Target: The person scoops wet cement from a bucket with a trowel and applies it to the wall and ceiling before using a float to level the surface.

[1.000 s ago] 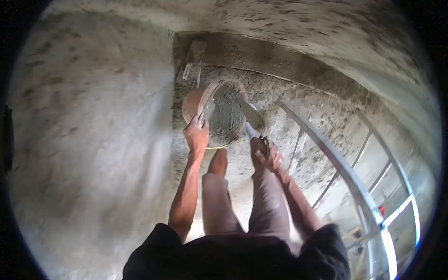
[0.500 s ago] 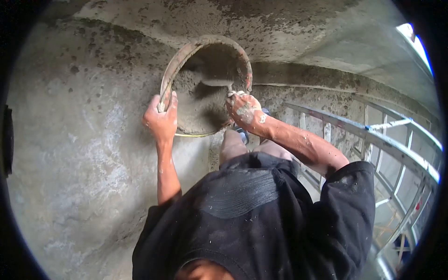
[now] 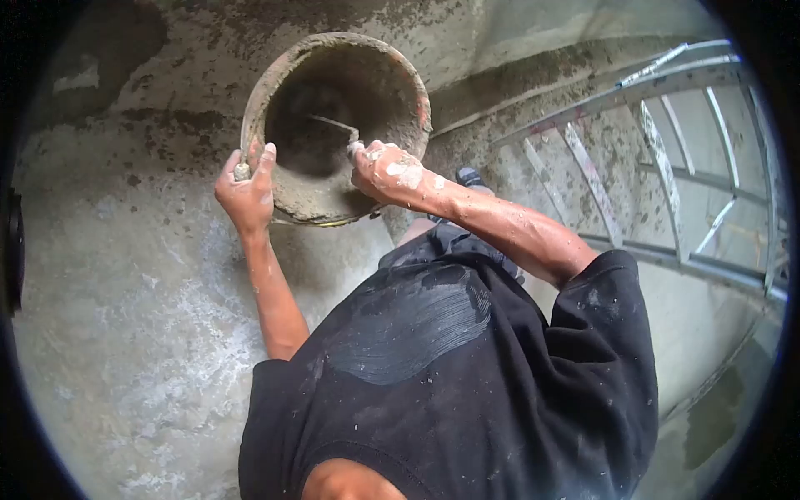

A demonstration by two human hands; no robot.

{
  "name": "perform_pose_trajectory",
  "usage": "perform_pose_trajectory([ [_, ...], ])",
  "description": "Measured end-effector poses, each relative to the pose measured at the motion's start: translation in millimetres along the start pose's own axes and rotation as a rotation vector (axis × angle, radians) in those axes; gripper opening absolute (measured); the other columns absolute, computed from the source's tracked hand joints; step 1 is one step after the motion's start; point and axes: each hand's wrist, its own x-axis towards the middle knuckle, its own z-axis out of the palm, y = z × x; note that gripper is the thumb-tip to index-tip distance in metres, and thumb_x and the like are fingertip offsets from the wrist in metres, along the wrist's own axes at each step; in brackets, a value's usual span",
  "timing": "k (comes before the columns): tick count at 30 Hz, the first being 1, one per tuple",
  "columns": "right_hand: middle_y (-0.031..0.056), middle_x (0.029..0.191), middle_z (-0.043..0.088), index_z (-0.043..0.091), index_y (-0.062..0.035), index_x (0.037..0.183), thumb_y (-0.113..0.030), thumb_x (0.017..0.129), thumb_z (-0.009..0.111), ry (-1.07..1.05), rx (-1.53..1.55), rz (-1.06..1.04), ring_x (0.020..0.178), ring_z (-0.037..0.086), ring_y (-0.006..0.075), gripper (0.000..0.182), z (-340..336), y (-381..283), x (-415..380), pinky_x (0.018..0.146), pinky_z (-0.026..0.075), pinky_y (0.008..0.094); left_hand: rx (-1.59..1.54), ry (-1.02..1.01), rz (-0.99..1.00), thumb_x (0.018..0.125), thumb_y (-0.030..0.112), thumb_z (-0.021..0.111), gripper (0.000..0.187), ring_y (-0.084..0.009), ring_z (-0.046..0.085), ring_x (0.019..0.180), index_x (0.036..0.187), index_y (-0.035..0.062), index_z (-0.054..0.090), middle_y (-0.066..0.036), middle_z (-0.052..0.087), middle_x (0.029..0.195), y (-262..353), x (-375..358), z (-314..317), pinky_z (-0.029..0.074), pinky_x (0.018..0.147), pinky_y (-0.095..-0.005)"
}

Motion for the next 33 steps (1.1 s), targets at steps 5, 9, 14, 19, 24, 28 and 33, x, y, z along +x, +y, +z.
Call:
perform_pose_trajectory([
  [5, 0.0180, 0.075, 0.060, 0.055, -0.0011, 0.084, -0.015, 0.075, 0.051, -0.243, -0.186, -0.054, 0.069, 0.062, 0.0312, 0.017, -29, 20, -19, 0.058, 0.050, 0.0409, -0.018, 0.012, 0.017, 0.074, 0.017, 0.072, 0.027, -0.0065, 0.042, 0.051, 0.074, -0.0063, 0.059, 0.000, 0.052, 0.056, 4, 0, -15, 0.037, 0.046, -0.0248],
  [9, 0.0152, 0.074, 0.059, 0.053, -0.0001, 0.085, -0.012, 0.077, 0.050, -0.151, -0.283, 0.020, 0.066, 0.060, 0.0302, 0.016, -48, 1, -9, 0.059, 0.049, 0.0393, 0.023, 0.000, 0.035, 0.073, 0.018, 0.072, 0.024, -0.0066, 0.042, 0.051, 0.073, -0.0029, 0.060, 0.000, 0.052, 0.053, 6, -2, -20, 0.038, 0.048, -0.0261],
  [14, 0.0130, 0.072, 0.058, 0.053, -0.0004, 0.085, -0.011, 0.078, 0.048, 0.052, -0.327, 0.028, 0.070, 0.060, 0.0268, 0.013, -11, 6, -22, 0.062, 0.048, 0.0369, 0.028, -0.014, 0.119, 0.072, 0.020, 0.071, 0.023, -0.0093, 0.041, 0.048, 0.069, 0.0008, 0.059, -0.010, 0.052, 0.052, 7, -11, -7, 0.039, 0.048, -0.0284],
  [19, 0.0168, 0.076, 0.059, 0.053, 0.0014, 0.082, -0.021, 0.078, 0.055, -0.287, -0.111, -0.052, 0.076, 0.060, 0.0315, 0.023, -12, 4, -42, 0.068, 0.049, 0.0414, 0.138, 0.009, 0.209, 0.072, 0.016, 0.071, 0.021, -0.0049, 0.044, 0.051, 0.071, -0.0021, 0.060, -0.006, 0.058, 0.057, 5, -15, 4, 0.039, 0.049, -0.0264],
  [24, 0.0201, 0.072, 0.058, 0.052, 0.0019, 0.080, -0.021, 0.080, 0.054, -0.138, -0.172, 0.033, 0.073, 0.059, 0.0340, 0.023, -32, 22, -26, 0.063, 0.047, 0.0436, 0.204, -0.079, 0.167, 0.071, 0.019, 0.070, 0.024, -0.0213, 0.045, 0.042, 0.064, 0.0027, 0.055, -0.011, 0.051, 0.051, 11, -20, 5, 0.039, 0.046, -0.0329],
  [28, 0.0177, 0.075, 0.060, 0.054, -0.0004, 0.081, -0.013, 0.081, 0.047, -0.160, -0.253, 0.114, 0.072, 0.061, 0.0317, 0.014, 8, 50, -39, 0.062, 0.049, 0.0390, 0.191, -0.096, 0.201, 0.071, 0.017, 0.070, 0.022, -0.0267, 0.050, 0.044, 0.065, 0.0022, 0.054, -0.014, 0.052, 0.053, 26, -24, 23, 0.041, 0.047, -0.0344],
  [33, 0.0191, 0.069, 0.056, 0.055, -0.0003, 0.079, -0.021, 0.081, 0.051, -0.625, -0.540, -0.342, 0.068, 0.059, 0.0309, 0.021, -7, 39, -46, 0.067, 0.050, 0.0393, 0.187, -0.147, 0.343, 0.070, 0.015, 0.071, 0.017, -0.0193, 0.051, 0.046, 0.070, 0.0028, 0.059, -0.012, 0.055, 0.055, 23, -29, 45, 0.041, 0.049, -0.0310],
])
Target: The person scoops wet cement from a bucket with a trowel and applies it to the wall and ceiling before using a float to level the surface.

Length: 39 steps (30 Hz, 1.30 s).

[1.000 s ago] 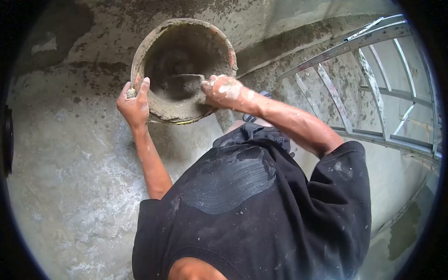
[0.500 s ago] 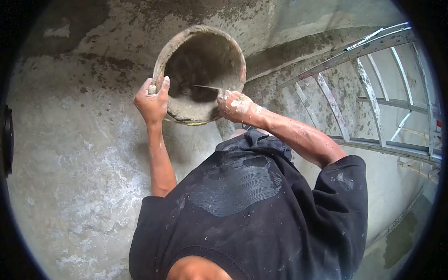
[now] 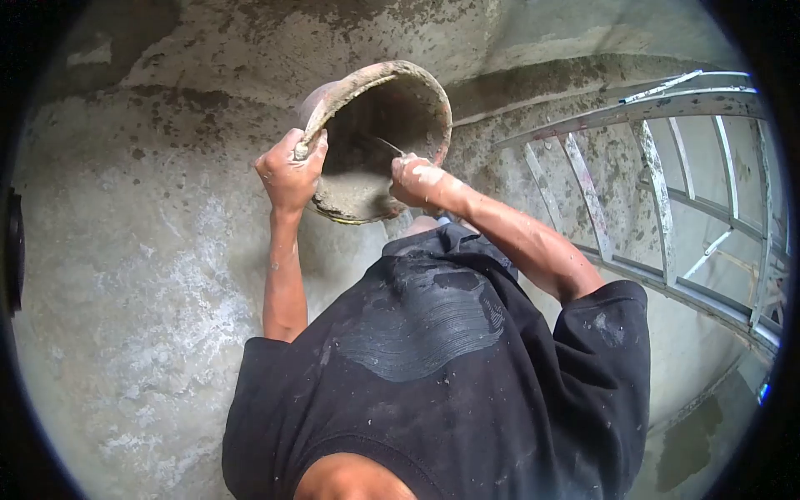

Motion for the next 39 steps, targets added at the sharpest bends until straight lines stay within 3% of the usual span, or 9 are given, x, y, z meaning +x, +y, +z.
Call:
perform_pose_trajectory([
  [2, 0.0182, 0.073, 0.058, 0.060, -0.0019, 0.082, -0.033, 0.081, 0.056, 0.125, 0.874, 0.545, 0.066, 0.061, 0.0278, 0.032, -2, 6, -5, 0.064, 0.051, 0.0398, 0.018, -0.046, 0.014, 0.067, 0.014, 0.070, 0.019, -0.0305, 0.055, 0.051, 0.068, 0.0035, 0.054, -0.016, 0.055, 0.058, 7, 2, 4, 0.042, 0.049, -0.0350],
  [4, 0.0133, 0.078, 0.062, 0.057, 0.0041, 0.093, -0.033, 0.085, 0.052, -0.298, 1.607, 0.593, 0.054, 0.059, 0.0177, 0.038, -37, 25, -14, 0.047, 0.049, 0.0316, -0.027, -0.074, -0.012, 0.067, 0.014, 0.070, 0.018, -0.0293, 0.056, 0.050, 0.068, 0.0035, 0.055, -0.015, 0.055, 0.058, 10, -4, 5, 0.042, 0.049, -0.0347],
  [11, 0.0067, 0.070, 0.049, 0.045, -0.0001, 0.113, -0.030, 0.090, 0.041, -0.260, 3.283, 0.189, 0.038, 0.039, 0.0070, 0.037, 9, 14, -5, 0.027, 0.033, 0.0158, 0.018, 0.001, -0.283, 0.073, 0.017, 0.071, 0.021, -0.0103, 0.047, 0.050, 0.069, 0.0005, 0.058, -0.007, 0.056, 0.056, 8, -6, 1, 0.040, 0.048, -0.0277],
  [14, 0.0064, 0.068, 0.050, 0.051, -0.0023, 0.106, -0.032, 0.091, 0.040, -0.046, 2.640, 0.695, 0.042, 0.044, 0.0103, 0.035, -21, 24, -24, 0.038, 0.045, 0.0254, 0.041, 0.001, -0.459, 0.074, 0.017, 0.071, 0.024, -0.0033, 0.043, 0.057, 0.073, -0.0038, 0.059, -0.002, 0.060, 0.062, 1, -6, -2, 0.038, 0.050, -0.0221],
  [16, 0.0126, 0.071, 0.057, 0.056, 0.0021, 0.091, -0.033, 0.089, 0.041, 0.022, 1.654, 0.561, 0.064, 0.059, 0.0236, 0.038, -25, 37, -44, 0.062, 0.049, 0.0379, -0.149, 0.080, -0.399, 0.075, 0.017, 0.071, 0.025, -0.0031, 0.042, 0.057, 0.073, -0.0045, 0.058, -0.001, 0.058, 0.062, -7, -9, 9, 0.037, 0.049, -0.0213],
  [19, 0.0199, 0.069, 0.059, 0.053, 0.0056, 0.086, -0.033, 0.086, 0.050, -0.017, 1.139, 0.652, 0.066, 0.061, 0.0287, 0.039, -27, 39, -70, 0.064, 0.048, 0.0385, -0.057, 0.023, -0.380, 0.074, 0.019, 0.071, 0.023, -0.0071, 0.043, 0.051, 0.072, -0.0011, 0.060, -0.004, 0.056, 0.056, 8, -6, 17, 0.038, 0.048, -0.0249],
  [22, 0.0213, 0.068, 0.056, 0.049, 0.0099, 0.091, -0.020, 0.077, 0.055, 0.500, 0.581, 0.394, 0.063, 0.058, 0.0309, 0.033, 31, 30, -62, 0.055, 0.046, 0.0407, -0.008, -0.042, -0.366, 0.072, 0.021, 0.071, 0.021, -0.0138, 0.047, 0.046, 0.072, 0.0020, 0.061, -0.009, 0.055, 0.054, 26, -1, 28, 0.040, 0.048, -0.0299],
  [30, 0.0223, 0.065, 0.055, 0.053, 0.0057, 0.079, -0.018, 0.073, 0.057, 0.298, 0.535, 0.074, 0.067, 0.058, 0.0388, 0.025, 29, 30, -59, 0.060, 0.048, 0.0469, -0.004, 0.023, -0.236, 0.072, 0.018, 0.070, 0.023, -0.0187, 0.048, 0.044, 0.066, 0.0014, 0.056, -0.012, 0.054, 0.053, 30, 8, 37, 0.041, 0.047, -0.0321],
  [39, 0.0168, 0.078, 0.058, 0.055, 0.0029, 0.090, -0.014, 0.077, 0.051, 0.167, 0.425, 0.449, 0.073, 0.061, 0.0280, 0.022, 16, 37, -43, 0.062, 0.049, 0.0370, 0.053, 0.034, -0.214, 0.072, 0.017, 0.070, 0.023, -0.0218, 0.045, 0.042, 0.065, 0.0019, 0.054, -0.012, 0.051, 0.052, 40, 11, 36, 0.039, 0.046, -0.0331],
])
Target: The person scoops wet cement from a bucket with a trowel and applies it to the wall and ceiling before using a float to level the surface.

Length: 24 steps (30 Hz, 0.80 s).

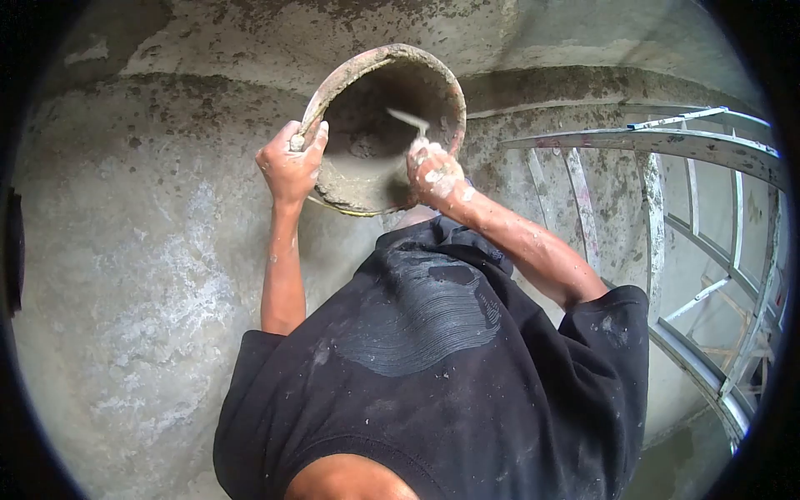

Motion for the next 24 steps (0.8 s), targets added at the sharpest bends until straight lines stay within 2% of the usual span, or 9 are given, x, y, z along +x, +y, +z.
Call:
perform_pose_trajectory([
  [3, 0.0198, 0.085, 0.058, 0.055, 0.0046, 0.085, -0.018, 0.075, 0.055, -0.036, 0.195, -0.195, 0.081, 0.059, 0.0323, 0.025, 12, -4, -11, 0.069, 0.048, 0.0410, -0.014, 0.007, 0.002, 0.071, 0.017, 0.070, 0.024, -0.0220, 0.044, 0.042, 0.063, 0.0019, 0.053, -0.012, 0.050, 0.051, 0, -2, 8, 0.039, 0.046, -0.0332],
  [5, 0.0219, 0.084, 0.061, 0.059, 0.0022, 0.093, -0.028, 0.079, 0.055, -0.239, -0.121, -0.541, 0.080, 0.060, 0.0328, 0.033, -13, -4, 0, 0.070, 0.048, 0.0409, -0.010, 0.000, 0.015, 0.071, 0.016, 0.070, 0.024, -0.0221, 0.044, 0.042, 0.063, 0.0013, 0.053, -0.013, 0.049, 0.051, -4, -4, 11, 0.039, 0.046, -0.0324],
  [7, 0.0203, 0.081, 0.063, 0.060, 0.0007, 0.100, -0.032, 0.082, 0.053, -0.402, 0.799, 0.289, 0.077, 0.062, 0.0293, 0.038, -59, -12, 3, 0.069, 0.049, 0.0383, -0.014, -0.028, 0.024, 0.071, 0.016, 0.070, 0.023, -0.0181, 0.046, 0.043, 0.065, 0.0006, 0.055, -0.012, 0.053, 0.053, -12, -4, 10, 0.040, 0.046, -0.0318],
  [8, 0.0193, 0.081, 0.064, 0.059, 0.0012, 0.104, -0.034, 0.083, 0.053, -0.496, 1.004, 0.325, 0.076, 0.063, 0.0266, 0.041, -62, -6, 6, 0.070, 0.049, 0.0369, -0.034, -0.001, -0.002, 0.071, 0.016, 0.071, 0.021, -0.0152, 0.047, 0.045, 0.067, 0.0005, 0.057, -0.010, 0.055, 0.054, -15, -3, 7, 0.040, 0.047, -0.0310],
  [12, 0.0272, 0.083, 0.061, 0.054, 0.0074, 0.096, -0.036, 0.082, 0.055, 0.114, 0.600, 0.213, 0.081, 0.060, 0.0415, 0.045, -28, 2, 9, 0.074, 0.048, 0.0439, -0.020, -0.004, -0.165, 0.073, 0.017, 0.071, 0.020, -0.0077, 0.046, 0.050, 0.074, -0.0008, 0.062, -0.006, 0.058, 0.057, -29, 1, -9, 0.040, 0.048, -0.0275],
  [16, 0.0299, 0.078, 0.059, 0.051, 0.0097, 0.089, -0.033, 0.085, 0.052, 0.056, 0.606, 0.286, 0.078, 0.061, 0.0419, 0.043, -19, -17, 26, 0.068, 0.049, 0.0464, -0.155, 0.007, -0.221, 0.074, 0.016, 0.071, 0.021, -0.0052, 0.044, 0.049, 0.074, -0.0024, 0.061, -0.001, 0.054, 0.055, -18, 5, -8, 0.037, 0.045, -0.0246],
  [19, 0.0265, 0.073, 0.056, 0.051, 0.0085, 0.088, -0.020, 0.078, 0.054, 0.169, 0.416, -0.086, 0.062, 0.059, 0.0375, 0.031, 2, -36, 35, 0.058, 0.048, 0.0471, -0.256, -0.021, -0.235, 0.075, 0.014, 0.071, 0.020, -0.0036, 0.042, 0.049, 0.078, -0.0030, 0.061, 0.001, 0.053, 0.057, -12, 4, -5, 0.035, 0.043, -0.0218],
  [21, 0.0250, 0.071, 0.054, 0.051, 0.0094, 0.089, -0.017, 0.074, 0.053, 0.242, 0.490, 0.021, 0.059, 0.057, 0.0361, 0.031, 3, -58, 34, 0.057, 0.047, 0.0471, -0.333, -0.025, -0.240, 0.076, 0.013, 0.071, 0.020, -0.0030, 0.042, 0.049, 0.081, -0.0035, 0.061, 0.002, 0.053, 0.059, -15, 5, -3, 0.034, 0.042, -0.0204],
  [24, 0.0253, 0.073, 0.056, 0.051, 0.0077, 0.089, -0.020, 0.074, 0.053, 0.221, 0.467, -0.244, 0.067, 0.059, 0.0380, 0.032, -1, -33, 36, 0.061, 0.048, 0.0456, -0.384, 0.035, -0.281, 0.077, 0.008, 0.068, 0.023, -0.0040, 0.047, 0.056, 0.089, -0.0089, 0.059, 0.000, 0.058, 0.072, -18, 12, -11, 0.037, 0.047, -0.0187],
])
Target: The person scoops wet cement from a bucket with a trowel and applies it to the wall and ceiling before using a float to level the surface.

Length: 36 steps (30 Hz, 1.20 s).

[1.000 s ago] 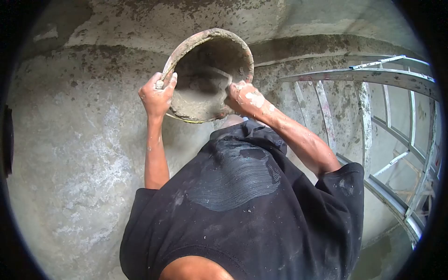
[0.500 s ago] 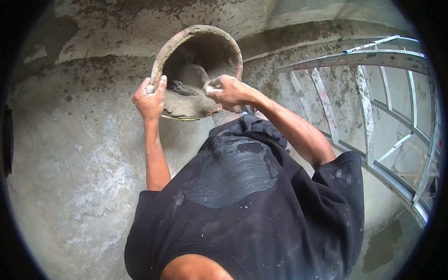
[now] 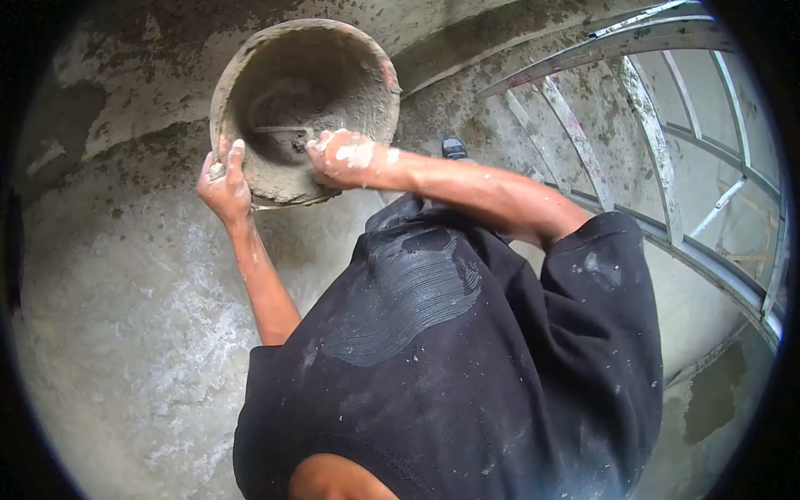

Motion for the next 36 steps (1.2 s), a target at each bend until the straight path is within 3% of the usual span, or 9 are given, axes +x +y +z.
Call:
perform_pose_trajectory([
  [5, 0.0277, 0.075, 0.059, 0.052, 0.0097, 0.089, -0.027, 0.077, 0.054, -0.199, -0.042, 0.170, 0.074, 0.061, 0.0378, 0.038, -39, 7, -1, 0.065, 0.049, 0.0449, -0.030, 0.066, -0.039, 0.077, 0.007, 0.068, 0.025, -0.0059, 0.053, 0.073, 0.093, -0.0096, 0.060, -0.005, 0.062, 0.086, -5, 6, -16, 0.041, 0.060, -0.0166],
  [11, 0.0322, 0.083, 0.058, 0.053, 0.0127, 0.094, -0.031, 0.085, 0.050, 0.031, 0.382, 0.568, 0.084, 0.059, 0.0426, 0.045, -27, -19, 37, 0.074, 0.048, 0.0452, 0.035, 0.026, 0.032, 0.076, 0.012, 0.070, 0.023, -0.0032, 0.045, 0.051, 0.087, -0.0062, 0.061, 0.001, 0.056, 0.065, 6, -4, -5, 0.035, 0.044, -0.0195],
  [17, 0.0226, 0.085, 0.061, 0.061, 0.0015, 0.086, -0.026, 0.078, 0.057, -0.173, 0.038, 0.248, 0.079, 0.062, 0.0365, 0.029, -18, -20, 35, 0.061, 0.050, 0.0417, 0.073, 0.022, 0.045, 0.077, 0.012, 0.069, 0.020, -0.0028, 0.044, 0.049, 0.082, -0.0052, 0.060, 0.002, 0.054, 0.062, 3, -1, -6, 0.035, 0.042, -0.0205],
  [19, 0.0189, 0.081, 0.062, 0.061, -0.0008, 0.083, -0.024, 0.071, 0.060, -0.363, -0.487, -0.635, 0.075, 0.063, 0.0338, 0.026, -25, 1, 24, 0.061, 0.051, 0.0414, 0.021, 0.069, 0.084, 0.077, 0.012, 0.069, 0.021, -0.0033, 0.045, 0.052, 0.083, -0.0068, 0.060, 0.000, 0.059, 0.066, 2, 4, -12, 0.036, 0.044, -0.0196],
  [21, 0.0184, 0.077, 0.061, 0.060, -0.0020, 0.080, -0.021, 0.068, 0.059, -0.260, -0.215, 0.022, 0.073, 0.062, 0.0340, 0.023, -49, -4, 6, 0.062, 0.051, 0.0419, 0.096, 0.071, 0.008, 0.076, 0.013, 0.070, 0.023, -0.0038, 0.047, 0.056, 0.082, -0.0071, 0.061, -0.002, 0.063, 0.070, 4, 3, -23, 0.039, 0.047, -0.0197],
  [27, 0.0147, 0.068, 0.056, 0.053, 0.0004, 0.093, -0.014, 0.076, 0.051, 0.107, -0.491, -0.008, 0.059, 0.058, 0.0284, 0.022, -50, 16, 4, 0.051, 0.048, 0.0367, 0.407, 0.002, 0.235, 0.075, 0.013, 0.072, 0.019, -0.0025, 0.042, 0.055, 0.081, -0.0027, 0.064, 0.003, 0.053, 0.059, 1, 0, -31, 0.037, 0.048, -0.0209],
  [31, 0.0161, 0.081, 0.057, 0.053, 0.0039, 0.089, -0.014, 0.078, 0.050, -0.201, -0.421, 0.158, 0.076, 0.059, 0.0269, 0.021, -20, 6, -5, 0.063, 0.049, 0.0368, 0.336, 0.049, 0.260, 0.072, 0.019, 0.071, 0.020, -0.0092, 0.046, 0.047, 0.069, 0.0028, 0.060, -0.008, 0.054, 0.053, -13, 1, -21, 0.039, 0.047, -0.0282],
  [35, 0.0198, 0.082, 0.060, 0.055, 0.0052, 0.090, -0.023, 0.078, 0.056, -0.471, -0.504, -0.107, 0.080, 0.062, 0.0278, 0.031, -14, -3, -11, 0.066, 0.050, 0.0358, 0.410, 0.013, 0.345, 0.071, 0.018, 0.071, 0.022, -0.0201, 0.046, 0.042, 0.064, 0.0034, 0.056, -0.011, 0.052, 0.051, -16, -7, -13, 0.038, 0.045, -0.0313],
  [36, 0.0188, 0.079, 0.061, 0.056, 0.0052, 0.089, -0.028, 0.078, 0.058, -0.406, -0.215, 0.167, 0.076, 0.062, 0.0265, 0.035, -24, -9, -7, 0.065, 0.050, 0.0353, 0.435, -0.003, 0.324, 0.071, 0.018, 0.071, 0.023, -0.0246, 0.045, 0.042, 0.063, 0.0034, 0.055, -0.012, 0.050, 0.051, -15, -9, -12, 0.039, 0.044, -0.0323],
])
